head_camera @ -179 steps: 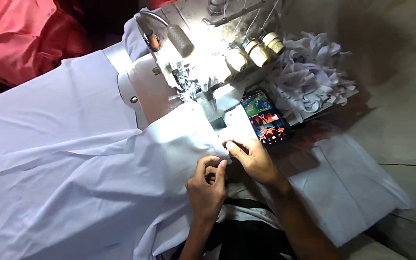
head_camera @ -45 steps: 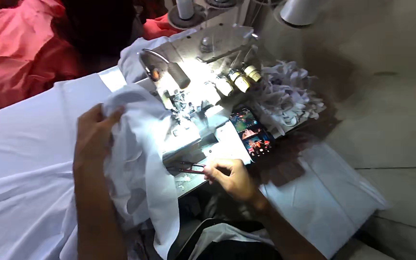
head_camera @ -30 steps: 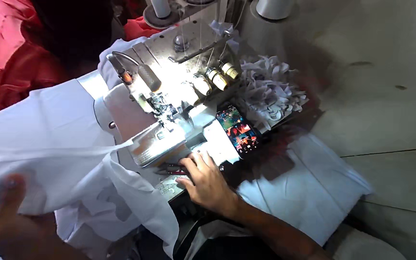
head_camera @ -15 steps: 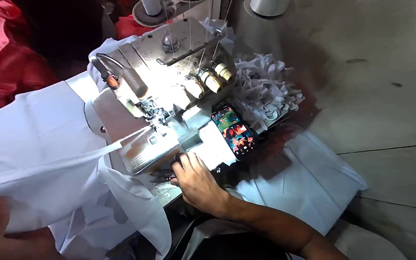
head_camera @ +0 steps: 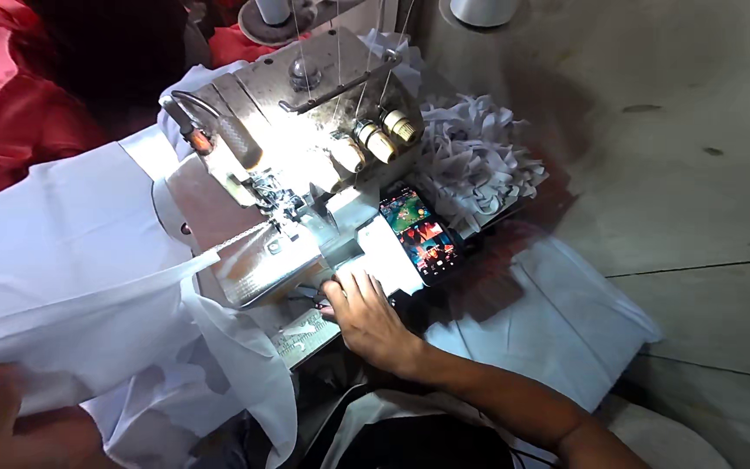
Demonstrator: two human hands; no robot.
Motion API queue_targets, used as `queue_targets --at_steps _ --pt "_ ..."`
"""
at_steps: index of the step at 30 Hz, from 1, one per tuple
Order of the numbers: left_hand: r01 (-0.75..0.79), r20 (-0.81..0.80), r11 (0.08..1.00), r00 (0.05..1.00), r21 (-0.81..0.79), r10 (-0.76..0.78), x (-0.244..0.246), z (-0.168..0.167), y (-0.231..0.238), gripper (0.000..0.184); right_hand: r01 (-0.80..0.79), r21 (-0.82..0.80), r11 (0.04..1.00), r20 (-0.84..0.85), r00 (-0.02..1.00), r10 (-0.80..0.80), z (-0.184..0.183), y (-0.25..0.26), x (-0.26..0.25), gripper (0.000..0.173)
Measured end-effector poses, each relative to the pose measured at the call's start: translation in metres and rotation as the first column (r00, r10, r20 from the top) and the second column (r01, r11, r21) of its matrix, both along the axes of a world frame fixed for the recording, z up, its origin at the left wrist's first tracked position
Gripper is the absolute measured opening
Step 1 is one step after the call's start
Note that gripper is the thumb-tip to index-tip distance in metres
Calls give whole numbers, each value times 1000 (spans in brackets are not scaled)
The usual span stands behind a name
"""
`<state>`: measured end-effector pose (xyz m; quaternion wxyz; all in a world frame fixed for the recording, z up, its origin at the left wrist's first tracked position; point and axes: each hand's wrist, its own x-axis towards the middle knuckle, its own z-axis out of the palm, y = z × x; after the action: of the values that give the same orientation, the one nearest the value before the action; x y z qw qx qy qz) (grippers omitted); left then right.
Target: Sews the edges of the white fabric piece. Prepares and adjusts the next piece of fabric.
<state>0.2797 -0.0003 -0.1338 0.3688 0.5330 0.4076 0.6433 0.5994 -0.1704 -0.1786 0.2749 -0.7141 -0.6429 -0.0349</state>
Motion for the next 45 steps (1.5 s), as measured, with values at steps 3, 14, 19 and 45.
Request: queue_targets --at_steps 3,14,19,45 --pt "-2 1 1000 1000 15 2 4 4 -4 24 49 2 999 45 998 -49 5 4 2 29" --pt "11 -29 998 1000 69 -9 26 14 -22 24 57 -83 995 50 997 -53 16 -8 -4 12" --pt "-2 10 993 1000 122 1 44 22 -35 19 -202 -137 970 -534 840 99 51 -20 16 29" --pt "-43 172 992 985 118 22 40 10 -52 16 -468 -209 858 -977 131 -166 127 44 1 39"
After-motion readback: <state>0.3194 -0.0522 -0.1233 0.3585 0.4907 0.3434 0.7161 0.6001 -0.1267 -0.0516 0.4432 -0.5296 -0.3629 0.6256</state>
